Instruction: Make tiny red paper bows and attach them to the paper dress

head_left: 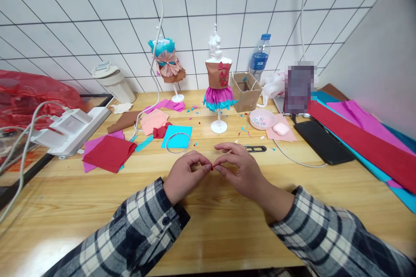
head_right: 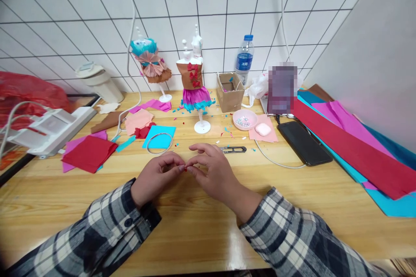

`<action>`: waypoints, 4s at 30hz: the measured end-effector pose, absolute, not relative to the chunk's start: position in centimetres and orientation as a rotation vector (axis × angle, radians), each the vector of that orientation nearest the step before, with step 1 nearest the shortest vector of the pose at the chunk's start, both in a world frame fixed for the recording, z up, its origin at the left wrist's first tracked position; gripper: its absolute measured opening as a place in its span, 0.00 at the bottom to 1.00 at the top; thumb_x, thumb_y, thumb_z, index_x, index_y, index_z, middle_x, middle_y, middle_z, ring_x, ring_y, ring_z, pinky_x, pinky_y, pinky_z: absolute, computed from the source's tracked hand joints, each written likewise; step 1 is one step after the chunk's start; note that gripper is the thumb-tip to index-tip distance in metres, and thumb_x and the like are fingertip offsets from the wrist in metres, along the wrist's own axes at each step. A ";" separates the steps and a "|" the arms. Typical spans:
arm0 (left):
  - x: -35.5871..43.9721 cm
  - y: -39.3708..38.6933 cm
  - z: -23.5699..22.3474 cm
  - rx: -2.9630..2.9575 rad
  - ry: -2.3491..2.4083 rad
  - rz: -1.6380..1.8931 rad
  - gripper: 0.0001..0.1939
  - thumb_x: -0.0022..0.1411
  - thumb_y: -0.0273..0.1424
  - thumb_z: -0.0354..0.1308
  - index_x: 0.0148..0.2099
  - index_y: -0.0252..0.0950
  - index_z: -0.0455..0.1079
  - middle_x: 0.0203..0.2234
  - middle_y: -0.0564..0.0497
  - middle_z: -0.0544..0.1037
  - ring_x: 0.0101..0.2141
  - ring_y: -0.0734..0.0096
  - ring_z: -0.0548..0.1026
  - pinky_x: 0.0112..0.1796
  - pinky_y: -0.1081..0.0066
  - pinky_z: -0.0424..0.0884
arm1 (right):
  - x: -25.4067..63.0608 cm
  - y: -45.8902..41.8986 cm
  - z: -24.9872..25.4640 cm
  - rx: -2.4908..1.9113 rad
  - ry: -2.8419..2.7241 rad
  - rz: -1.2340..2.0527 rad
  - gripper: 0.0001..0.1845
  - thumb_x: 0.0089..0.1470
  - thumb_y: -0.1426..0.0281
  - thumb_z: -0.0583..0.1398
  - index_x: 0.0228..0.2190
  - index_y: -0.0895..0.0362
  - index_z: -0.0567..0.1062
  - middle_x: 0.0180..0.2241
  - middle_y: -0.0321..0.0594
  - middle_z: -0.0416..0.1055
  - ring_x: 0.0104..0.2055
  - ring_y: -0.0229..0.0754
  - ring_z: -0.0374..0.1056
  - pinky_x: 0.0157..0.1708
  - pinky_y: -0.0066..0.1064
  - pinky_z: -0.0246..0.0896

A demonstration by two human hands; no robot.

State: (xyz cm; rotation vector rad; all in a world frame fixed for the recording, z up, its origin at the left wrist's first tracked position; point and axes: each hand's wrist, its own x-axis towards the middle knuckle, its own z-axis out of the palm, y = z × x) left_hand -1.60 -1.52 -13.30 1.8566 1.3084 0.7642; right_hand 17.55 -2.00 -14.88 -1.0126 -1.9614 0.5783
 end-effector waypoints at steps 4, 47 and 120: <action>-1.5 -1.6 -13.2 1.833 1.325 0.739 0.07 0.57 0.32 0.57 0.30 0.35 0.73 0.28 0.50 0.77 0.33 0.67 0.73 0.38 0.67 0.68 | 17.5 -1.9 -15.1 -1.019 -1.969 0.570 0.04 0.52 0.72 0.62 0.31 0.53 0.78 0.48 0.40 0.71 0.48 0.44 0.67 0.48 0.41 0.61; -1.6 -2.2 -12.5 2.107 1.196 0.747 0.06 0.55 0.32 0.61 0.29 0.36 0.75 0.28 0.50 0.76 0.34 0.66 0.71 0.39 0.64 0.64 | 17.1 -2.4 -14.3 -1.104 -1.588 1.430 0.20 0.46 0.73 0.63 0.42 0.55 0.65 0.27 0.32 0.70 0.25 0.34 0.63 0.27 0.28 0.58; -1.3 -2.1 -12.9 2.028 1.384 0.812 0.08 0.59 0.33 0.59 0.29 0.37 0.73 0.28 0.50 0.76 0.33 0.66 0.73 0.38 0.66 0.67 | 16.9 -1.7 -14.8 -1.158 -1.311 1.532 0.16 0.45 0.65 0.64 0.37 0.58 0.73 0.29 0.37 0.71 0.24 0.33 0.63 0.21 0.24 0.59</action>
